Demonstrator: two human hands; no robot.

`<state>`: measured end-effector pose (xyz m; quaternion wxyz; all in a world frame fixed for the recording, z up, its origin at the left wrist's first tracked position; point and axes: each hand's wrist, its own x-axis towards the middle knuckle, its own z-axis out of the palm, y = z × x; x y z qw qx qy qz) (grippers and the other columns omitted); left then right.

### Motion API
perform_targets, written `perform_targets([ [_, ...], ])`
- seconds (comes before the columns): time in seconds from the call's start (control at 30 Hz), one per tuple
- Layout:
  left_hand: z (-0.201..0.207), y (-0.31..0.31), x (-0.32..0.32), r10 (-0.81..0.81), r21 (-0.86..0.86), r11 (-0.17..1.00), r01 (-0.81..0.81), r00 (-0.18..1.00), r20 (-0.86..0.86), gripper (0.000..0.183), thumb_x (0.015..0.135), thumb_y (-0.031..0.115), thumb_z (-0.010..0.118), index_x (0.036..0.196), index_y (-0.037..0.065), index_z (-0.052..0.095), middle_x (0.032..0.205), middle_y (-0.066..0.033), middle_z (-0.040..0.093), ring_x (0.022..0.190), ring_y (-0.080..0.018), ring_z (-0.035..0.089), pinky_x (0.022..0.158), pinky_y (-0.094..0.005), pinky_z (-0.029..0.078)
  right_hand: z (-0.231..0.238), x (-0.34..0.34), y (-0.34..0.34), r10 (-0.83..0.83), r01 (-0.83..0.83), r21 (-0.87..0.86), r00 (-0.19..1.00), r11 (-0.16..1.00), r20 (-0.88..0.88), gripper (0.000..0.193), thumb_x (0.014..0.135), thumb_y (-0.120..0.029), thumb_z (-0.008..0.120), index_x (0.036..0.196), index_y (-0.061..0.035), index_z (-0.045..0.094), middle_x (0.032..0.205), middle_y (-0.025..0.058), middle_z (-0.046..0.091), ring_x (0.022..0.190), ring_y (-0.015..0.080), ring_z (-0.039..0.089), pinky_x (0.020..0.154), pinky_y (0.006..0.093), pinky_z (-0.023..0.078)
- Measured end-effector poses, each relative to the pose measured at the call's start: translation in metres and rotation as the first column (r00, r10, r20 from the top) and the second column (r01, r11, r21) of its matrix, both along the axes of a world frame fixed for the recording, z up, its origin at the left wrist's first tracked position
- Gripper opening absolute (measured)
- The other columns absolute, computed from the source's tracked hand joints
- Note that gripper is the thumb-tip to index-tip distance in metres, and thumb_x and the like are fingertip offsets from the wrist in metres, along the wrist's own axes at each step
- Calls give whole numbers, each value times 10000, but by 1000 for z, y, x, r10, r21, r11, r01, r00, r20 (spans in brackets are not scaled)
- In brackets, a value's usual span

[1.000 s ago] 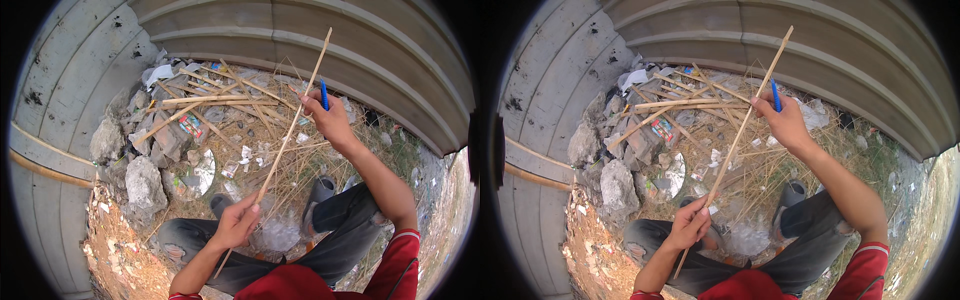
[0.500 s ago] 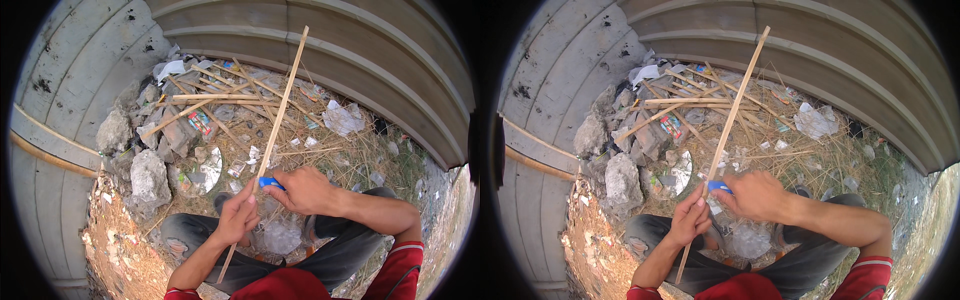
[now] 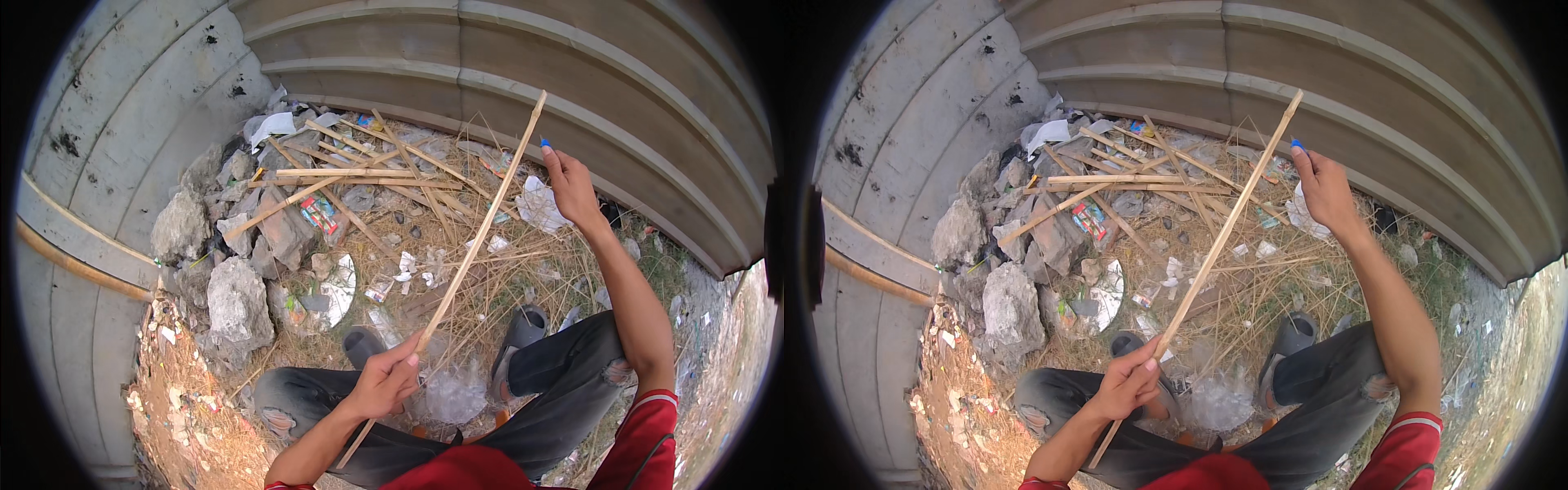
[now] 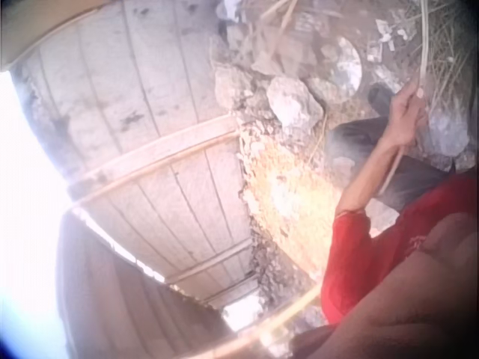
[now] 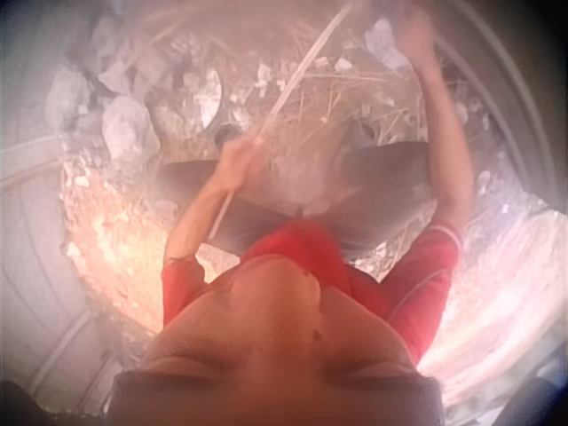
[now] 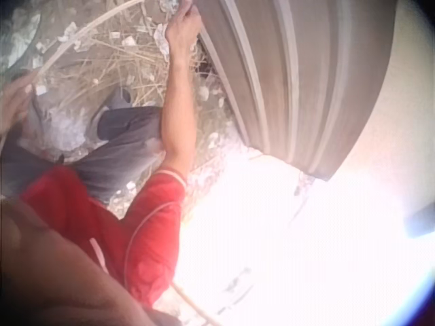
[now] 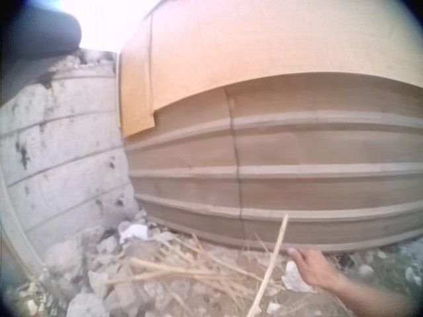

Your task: The person sits on the ground inside a concrete structure and uses a blue utility knife to shave thin strips off a long bamboo stick. They hold the stick with their left hand and scrape the blade along its length with their right hand, creating a pile of bamboo shavings on the ground.

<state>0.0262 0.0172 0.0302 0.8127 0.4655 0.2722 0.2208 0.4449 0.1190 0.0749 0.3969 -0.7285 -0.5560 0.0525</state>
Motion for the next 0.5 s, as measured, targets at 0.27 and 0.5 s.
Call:
perform_targets([
  [0.27, 10, 17, 9, 128, -133, 983, -123, 991, 32, 503, 1109, 205, 398, 1598, 155, 295, 648, 44, 281, 491, -52, 200, 453, -211, 242, 14, -144, -58, 549, -513, -359, 836, 779, -3, 468, 1026, -436, 511, 917, -8, 666, 720, 247, 668, 710, 458, 672, 673, 549, 531],
  [0.5, 18, 21, 7, 141, -133, 981, -143, 990, -27, 508, 1108, 209, 404, 1600, 157, 291, 648, 46, 283, 484, -48, 201, 450, -209, 243, 7, -147, -51, 481, -425, -368, 874, 827, 73, 452, 1032, -434, 515, 891, -21, 637, 656, 235, 634, 651, 470, 636, 614, 551, 497],
])
